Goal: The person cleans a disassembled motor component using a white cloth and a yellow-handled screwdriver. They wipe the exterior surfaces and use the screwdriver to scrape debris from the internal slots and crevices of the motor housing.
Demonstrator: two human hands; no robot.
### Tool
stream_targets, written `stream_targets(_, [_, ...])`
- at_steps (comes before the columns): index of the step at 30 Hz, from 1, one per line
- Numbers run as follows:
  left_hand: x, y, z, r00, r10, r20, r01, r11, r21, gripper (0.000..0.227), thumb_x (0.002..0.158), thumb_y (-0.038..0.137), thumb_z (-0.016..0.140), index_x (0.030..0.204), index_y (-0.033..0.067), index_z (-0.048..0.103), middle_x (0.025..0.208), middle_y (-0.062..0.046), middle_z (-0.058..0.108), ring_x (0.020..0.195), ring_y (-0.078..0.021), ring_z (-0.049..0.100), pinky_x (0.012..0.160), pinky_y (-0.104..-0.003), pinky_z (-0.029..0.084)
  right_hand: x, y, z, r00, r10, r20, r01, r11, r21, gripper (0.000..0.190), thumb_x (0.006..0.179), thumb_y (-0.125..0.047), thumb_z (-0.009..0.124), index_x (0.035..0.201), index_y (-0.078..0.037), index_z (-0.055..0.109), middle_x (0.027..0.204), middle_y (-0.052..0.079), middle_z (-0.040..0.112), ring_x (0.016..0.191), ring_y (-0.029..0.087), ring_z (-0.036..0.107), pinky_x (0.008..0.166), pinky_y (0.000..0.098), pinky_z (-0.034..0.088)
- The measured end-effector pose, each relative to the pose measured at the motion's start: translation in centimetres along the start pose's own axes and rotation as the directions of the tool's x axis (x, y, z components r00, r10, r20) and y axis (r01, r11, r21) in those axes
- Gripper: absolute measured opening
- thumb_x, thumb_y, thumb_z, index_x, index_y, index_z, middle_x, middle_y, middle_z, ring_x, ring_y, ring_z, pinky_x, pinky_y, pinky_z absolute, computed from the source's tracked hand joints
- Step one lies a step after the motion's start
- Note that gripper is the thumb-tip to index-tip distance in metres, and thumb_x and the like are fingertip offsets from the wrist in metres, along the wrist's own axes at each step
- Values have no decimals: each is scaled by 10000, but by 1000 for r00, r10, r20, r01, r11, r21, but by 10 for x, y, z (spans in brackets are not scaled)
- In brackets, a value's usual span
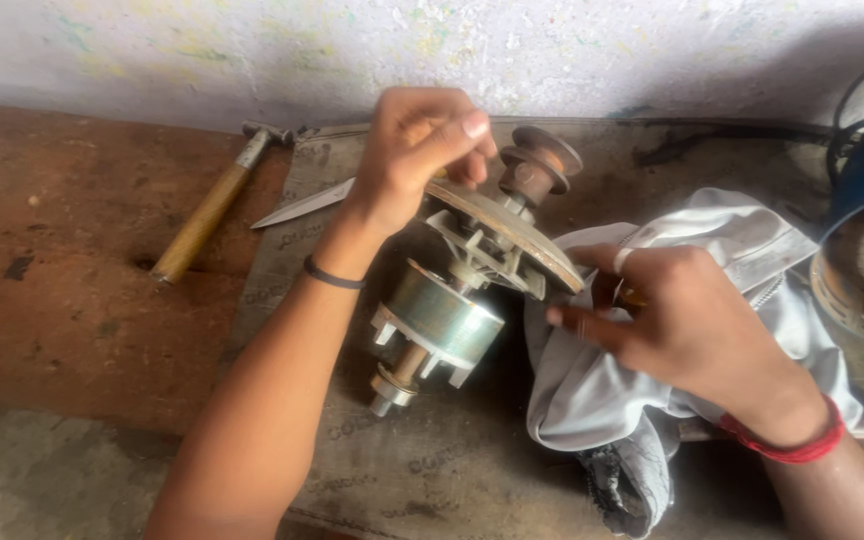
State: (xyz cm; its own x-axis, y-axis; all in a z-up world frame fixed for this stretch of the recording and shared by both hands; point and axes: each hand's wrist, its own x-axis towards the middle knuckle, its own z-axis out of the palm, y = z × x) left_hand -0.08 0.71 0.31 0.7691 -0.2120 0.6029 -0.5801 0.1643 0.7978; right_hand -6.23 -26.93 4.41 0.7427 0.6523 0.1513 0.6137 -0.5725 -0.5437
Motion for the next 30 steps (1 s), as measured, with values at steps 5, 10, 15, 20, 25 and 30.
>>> stream_targets(5, [-4,-10,-3,991,51,-123,-41,995,88,266,929,297,661,790,74,706,728,-94,688,572,-147,640,499,-259,502,0,-6,4,949,-246,-199,237,969,-67,261,806,-176,770,1033,-47,776,672,83,718,435,131,604,423,302,470])
stream_targets(10, [-8,-13,-6,915,55,-399,8,988,154,278,888,317,675,735,85,687,681,-63,641,534,-147,601,468,-282,486,21,14,4,946,-243,-214,214,965,-149,168,918,-119,716,1054,-80,806,652,46,722,422,137,554,353,297,424])
stream_targets(15, [-9,-24,18,831,76,-551,48,977,209,321,880,359,688,703,96,644,636,-8,566,572,-130,533,518,-280,441,35,27,1,825,-282,-489,161,948,-275,161,967,-89,745,1099,0,771,856,148,737,628,182,676,554,304,518])
stream_targets(20, [-8,-14,24,972,4,-233,86,924,372,378,914,477,665,780,124,685,676,32,616,599,-92,517,569,-257,419,27,42,-26,896,-72,-437,60,997,-41,176,945,-127,755,1078,-14,734,910,113,760,690,123,736,541,222,575])
stream_targets(25, [1,-2,10,998,4,58,-24,937,349,492,829,557,757,1076,136,693,917,-4,612,792,-120,532,671,-262,453,-4,61,-38,900,204,-385,-218,976,7,176,938,-57,746,1104,3,748,766,146,739,500,179,620,400,287,428])
stream_targets(30, [-2,6,15,988,-3,155,-75,866,494,545,787,413,855,1249,187,676,1202,-19,651,1129,-169,601,1033,-342,531,-31,84,-31,719,-35,-694,46,999,-3,99,1125,-47,654,1132,43,694,886,120,690,707,125,643,603,220,471])
